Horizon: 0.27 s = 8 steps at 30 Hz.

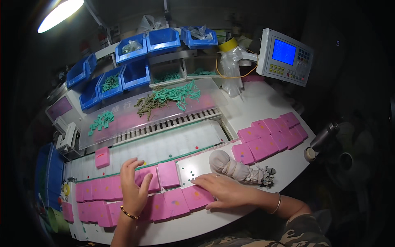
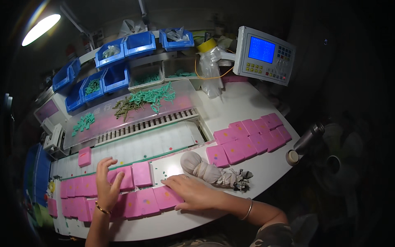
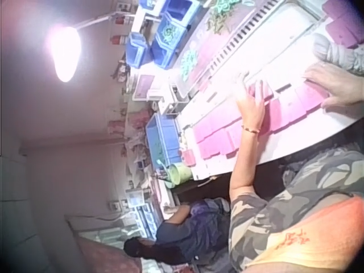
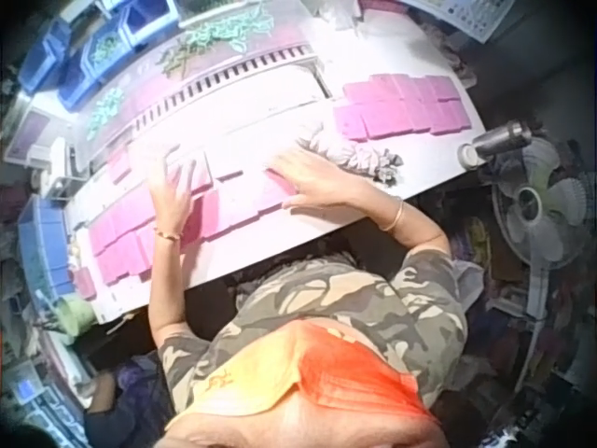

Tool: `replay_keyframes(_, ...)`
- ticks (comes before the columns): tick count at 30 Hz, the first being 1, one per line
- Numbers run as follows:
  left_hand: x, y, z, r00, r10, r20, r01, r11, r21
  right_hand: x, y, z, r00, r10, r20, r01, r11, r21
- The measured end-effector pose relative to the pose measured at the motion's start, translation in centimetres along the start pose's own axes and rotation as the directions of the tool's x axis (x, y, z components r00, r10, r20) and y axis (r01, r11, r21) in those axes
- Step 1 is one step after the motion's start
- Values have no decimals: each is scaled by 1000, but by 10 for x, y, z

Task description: Assembling small components into silicone molds at a workshop production station.

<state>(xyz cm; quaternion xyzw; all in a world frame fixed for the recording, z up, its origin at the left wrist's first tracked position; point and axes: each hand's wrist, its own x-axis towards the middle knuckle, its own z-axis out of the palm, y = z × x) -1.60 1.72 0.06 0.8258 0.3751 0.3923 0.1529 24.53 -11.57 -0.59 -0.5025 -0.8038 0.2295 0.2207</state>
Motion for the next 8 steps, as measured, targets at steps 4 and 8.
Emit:
replay_keyframes(4,-10,13,-3,999,-34,20,37,987,-154,3,-1,14,1000,-9,-10,8,995,-96)
replay_keyframes(8,-24,17,-7,985,-146,92,166,950,-263,9,-1,17,1000,-28,-1,28,994,-103)
